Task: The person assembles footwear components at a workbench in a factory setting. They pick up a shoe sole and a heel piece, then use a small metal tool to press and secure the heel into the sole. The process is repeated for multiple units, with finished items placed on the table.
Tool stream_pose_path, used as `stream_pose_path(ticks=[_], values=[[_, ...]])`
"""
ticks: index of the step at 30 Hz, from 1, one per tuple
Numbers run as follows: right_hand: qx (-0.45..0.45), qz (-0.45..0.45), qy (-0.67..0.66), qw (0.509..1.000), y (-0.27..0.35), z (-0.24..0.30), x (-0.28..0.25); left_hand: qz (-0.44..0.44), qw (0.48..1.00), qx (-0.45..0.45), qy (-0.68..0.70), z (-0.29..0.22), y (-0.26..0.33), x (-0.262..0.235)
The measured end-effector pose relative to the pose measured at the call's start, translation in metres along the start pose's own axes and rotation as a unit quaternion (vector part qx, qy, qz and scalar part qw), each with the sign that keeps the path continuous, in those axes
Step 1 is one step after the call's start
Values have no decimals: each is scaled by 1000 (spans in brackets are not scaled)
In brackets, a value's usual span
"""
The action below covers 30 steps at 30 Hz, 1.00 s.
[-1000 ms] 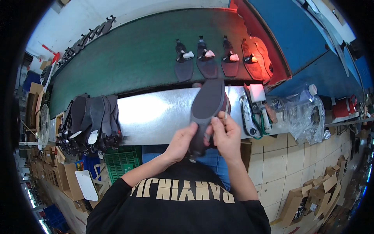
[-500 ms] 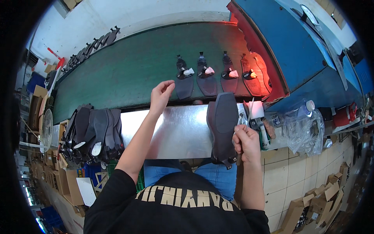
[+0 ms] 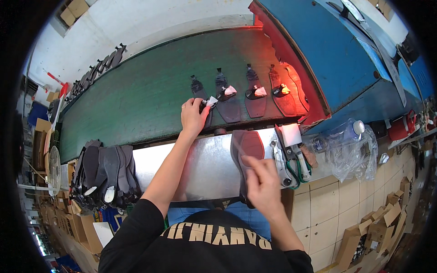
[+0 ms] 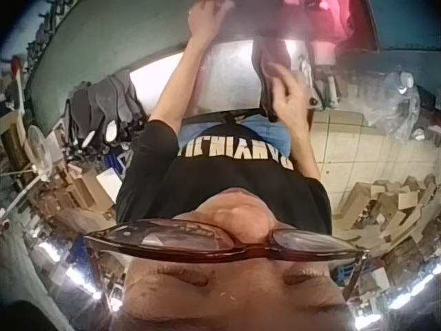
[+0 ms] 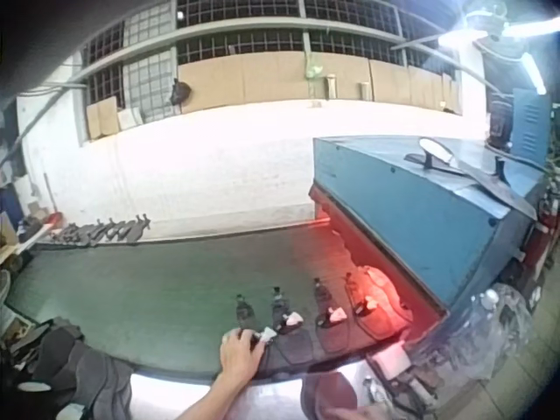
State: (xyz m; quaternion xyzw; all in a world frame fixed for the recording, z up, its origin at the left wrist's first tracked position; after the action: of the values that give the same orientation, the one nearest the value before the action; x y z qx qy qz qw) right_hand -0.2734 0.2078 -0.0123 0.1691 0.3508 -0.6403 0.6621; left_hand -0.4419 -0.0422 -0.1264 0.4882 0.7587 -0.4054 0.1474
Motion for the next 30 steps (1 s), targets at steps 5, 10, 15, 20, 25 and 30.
stream_pose_path(ticks=[5, 10, 15, 20, 25, 30], values=[[-58, 65, 18, 996, 15, 38, 47, -55, 979, -30, 196, 5, -17, -9], [-154, 71, 111, 979, 9, 52, 65, -181, 929, -47, 319, 26, -27, -65], [-113, 91, 172, 974, 10, 37, 110, -181, 818, -126, 532, -2, 4, -159], [-111, 49, 236, 964, 11, 22, 115, -25, 753, -246, 609, -40, 92, -186], [46, 107, -251, 961, 12, 38, 78, 83, 648, -319, 687, -79, 151, -186], [47, 158, -534, 830, 20, 59, 51, 191, 567, -340, 725, -100, 172, -175]])
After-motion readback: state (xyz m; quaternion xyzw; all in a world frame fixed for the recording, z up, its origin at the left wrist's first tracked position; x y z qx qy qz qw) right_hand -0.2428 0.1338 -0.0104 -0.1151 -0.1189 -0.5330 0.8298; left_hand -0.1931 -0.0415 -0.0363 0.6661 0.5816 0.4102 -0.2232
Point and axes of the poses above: each hand's wrist, its own y-axis away from the middle knuckle, its own x-axis out of the palm, z = x × y, the point moved 1 cm from there along -y, towards the middle knuckle, and after that the axes turned 15 degrees about y, right-handed, at the moved point
